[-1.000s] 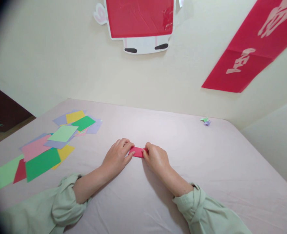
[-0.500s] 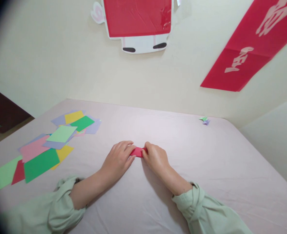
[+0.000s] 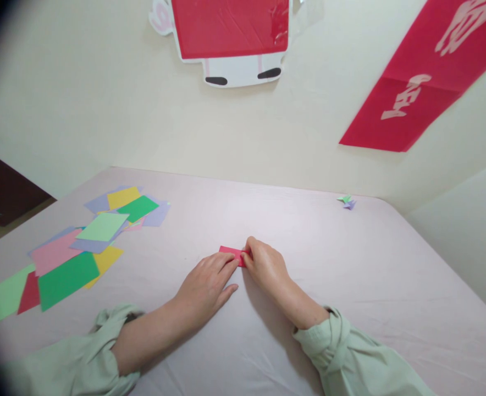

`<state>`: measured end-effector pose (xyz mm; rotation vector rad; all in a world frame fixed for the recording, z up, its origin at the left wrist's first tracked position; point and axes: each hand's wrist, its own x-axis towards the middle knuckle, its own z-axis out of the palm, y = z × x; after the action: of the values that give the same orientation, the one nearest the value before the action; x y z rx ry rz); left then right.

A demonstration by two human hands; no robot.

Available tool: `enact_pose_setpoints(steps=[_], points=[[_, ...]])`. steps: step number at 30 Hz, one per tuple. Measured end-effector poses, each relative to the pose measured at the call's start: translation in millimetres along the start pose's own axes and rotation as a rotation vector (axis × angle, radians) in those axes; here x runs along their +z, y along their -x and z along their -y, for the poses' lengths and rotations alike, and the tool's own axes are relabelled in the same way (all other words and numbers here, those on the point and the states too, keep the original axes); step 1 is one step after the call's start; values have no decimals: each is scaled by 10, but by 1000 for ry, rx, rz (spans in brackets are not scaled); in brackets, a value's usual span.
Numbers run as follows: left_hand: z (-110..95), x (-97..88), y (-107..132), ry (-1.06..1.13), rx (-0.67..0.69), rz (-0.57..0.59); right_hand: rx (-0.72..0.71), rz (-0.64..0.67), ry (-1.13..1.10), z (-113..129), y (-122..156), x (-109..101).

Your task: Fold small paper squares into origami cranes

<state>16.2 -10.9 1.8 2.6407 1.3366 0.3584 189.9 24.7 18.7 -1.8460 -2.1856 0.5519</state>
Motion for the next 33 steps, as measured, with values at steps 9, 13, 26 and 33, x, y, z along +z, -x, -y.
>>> enact_pose_setpoints(steps=[9, 13, 26, 33], points=[[-26, 3, 17, -77, 7, 20, 30, 4, -75, -45, -19, -45], [-20, 10, 20, -81, 16, 26, 29, 3, -75, -51, -27, -35], [-35, -6, 17, -87, 37, 4, -112, -99, -32, 26, 89, -165], [-46, -11, 11, -62, 24, 4, -248, -8, 99, 89, 331, -72]])
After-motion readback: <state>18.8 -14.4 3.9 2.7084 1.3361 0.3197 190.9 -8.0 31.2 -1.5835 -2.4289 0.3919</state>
